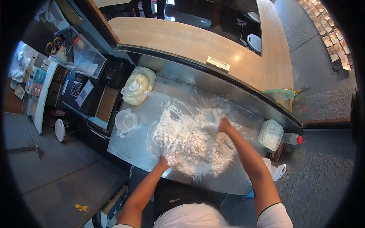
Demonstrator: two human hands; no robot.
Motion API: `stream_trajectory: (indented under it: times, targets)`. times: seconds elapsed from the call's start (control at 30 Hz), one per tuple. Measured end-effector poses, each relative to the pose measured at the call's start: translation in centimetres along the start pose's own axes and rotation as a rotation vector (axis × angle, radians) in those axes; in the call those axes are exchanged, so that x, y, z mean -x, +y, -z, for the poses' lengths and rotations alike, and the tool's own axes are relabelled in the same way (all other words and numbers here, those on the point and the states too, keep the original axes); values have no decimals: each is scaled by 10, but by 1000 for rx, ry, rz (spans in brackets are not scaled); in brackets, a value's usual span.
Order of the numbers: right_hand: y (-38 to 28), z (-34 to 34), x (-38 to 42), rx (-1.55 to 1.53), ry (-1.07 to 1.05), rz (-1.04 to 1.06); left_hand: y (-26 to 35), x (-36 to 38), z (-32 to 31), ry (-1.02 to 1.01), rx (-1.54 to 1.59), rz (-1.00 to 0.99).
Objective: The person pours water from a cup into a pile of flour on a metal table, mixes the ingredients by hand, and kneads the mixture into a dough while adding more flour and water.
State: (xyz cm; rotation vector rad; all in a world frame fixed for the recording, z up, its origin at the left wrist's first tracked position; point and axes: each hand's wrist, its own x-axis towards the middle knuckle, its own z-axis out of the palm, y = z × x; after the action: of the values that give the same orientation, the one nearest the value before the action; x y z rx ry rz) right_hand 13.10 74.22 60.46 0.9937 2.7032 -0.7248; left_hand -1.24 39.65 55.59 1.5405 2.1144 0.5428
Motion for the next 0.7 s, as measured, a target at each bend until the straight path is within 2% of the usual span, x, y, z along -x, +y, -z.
stream_trajectory:
  times: [0.03,0.07,0.1,0.13,0.17,0.2,0.23,0.27,0.3,0.33,0.37,0.43,0.47,0.53,0.57,0.63,0.7]
  targets:
    - [-35,24,4,-160,-333,-12,25,-6,12,72,95,78]
    - [-22,-35,17,0,-119,97,52,-19,21,211,41,183]
    - [-28,-45,29,-125,-157,198,51,-27,0,218,44,181]
    - [-35,-53,41,-251,-199,300,38,-34,-35,139,-24,43]
    - [-22,-82,42,-33,-214,498,34,-39,-56,62,-94,-94]
    - [-25,-79,49,-250,-308,414,41,-49,-61,69,-94,-93]
    - [-31,-72,54,-467,-398,325,48,-64,-61,119,96,-52]
    - [-36,-64,62,-463,-395,330,52,-77,-58,167,287,-12]
    - [-43,-53,71,-505,-273,291,53,-84,-52,174,284,-10]
    - [-47,-45,77,-544,-154,254,56,-89,-40,228,231,-112]
    - [-51,-38,83,-545,-159,261,60,-91,-30,276,177,-210]
    - [-59,-28,96,-461,11,217,75,-93,3,275,130,-184]
    - [-63,-17,101,-372,80,288,86,-95,28,216,436,-139]
    - [-60,-15,109,-341,96,262,89,-100,27,140,1112,-15]
    - [-58,-14,113,-309,107,237,86,-102,28,136,1114,-16]
    - [-60,-10,121,-306,165,268,76,-102,39,72,256,-231]
    - [-71,0,130,-397,219,198,61,-104,29,42,363,-189]
